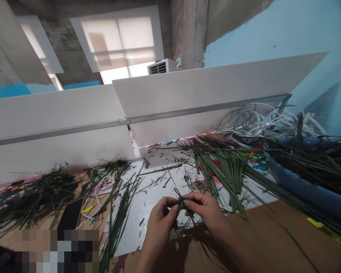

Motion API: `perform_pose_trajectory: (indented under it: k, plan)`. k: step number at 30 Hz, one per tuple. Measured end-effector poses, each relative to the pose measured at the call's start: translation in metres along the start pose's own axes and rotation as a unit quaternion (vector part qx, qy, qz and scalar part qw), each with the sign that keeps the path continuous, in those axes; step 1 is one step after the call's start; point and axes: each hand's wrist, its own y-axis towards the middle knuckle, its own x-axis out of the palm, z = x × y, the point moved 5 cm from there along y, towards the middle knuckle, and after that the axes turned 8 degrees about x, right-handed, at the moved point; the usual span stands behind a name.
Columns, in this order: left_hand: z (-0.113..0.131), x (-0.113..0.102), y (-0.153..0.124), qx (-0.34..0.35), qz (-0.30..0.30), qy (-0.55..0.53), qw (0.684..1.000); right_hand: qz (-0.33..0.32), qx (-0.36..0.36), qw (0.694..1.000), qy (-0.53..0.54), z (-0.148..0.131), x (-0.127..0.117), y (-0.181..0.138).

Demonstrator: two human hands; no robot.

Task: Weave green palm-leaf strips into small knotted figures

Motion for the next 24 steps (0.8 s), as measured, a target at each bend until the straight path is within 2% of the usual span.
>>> perform_pose_trajectory:
  k: [5, 17, 24]
  plan:
    - [0.009, -0.004, -0.002, 0.037, 0.025, 0.061, 0.997, 0.002, 0.005, 0.999, 0.038, 0.003, 0.004, 0.000]
    - [0.008, -0.001, -0.002, 0.059, 0.047, 0.024, 0.997, 0.040, -0.015, 0.998, 0.045, 0.002, 0.002, -0.003]
    - [0.011, 0.002, -0.003, 0.074, 0.025, 0.025, 0.997, 0.038, -0.023, 0.998, 0.050, 0.002, 0.002, -0.006]
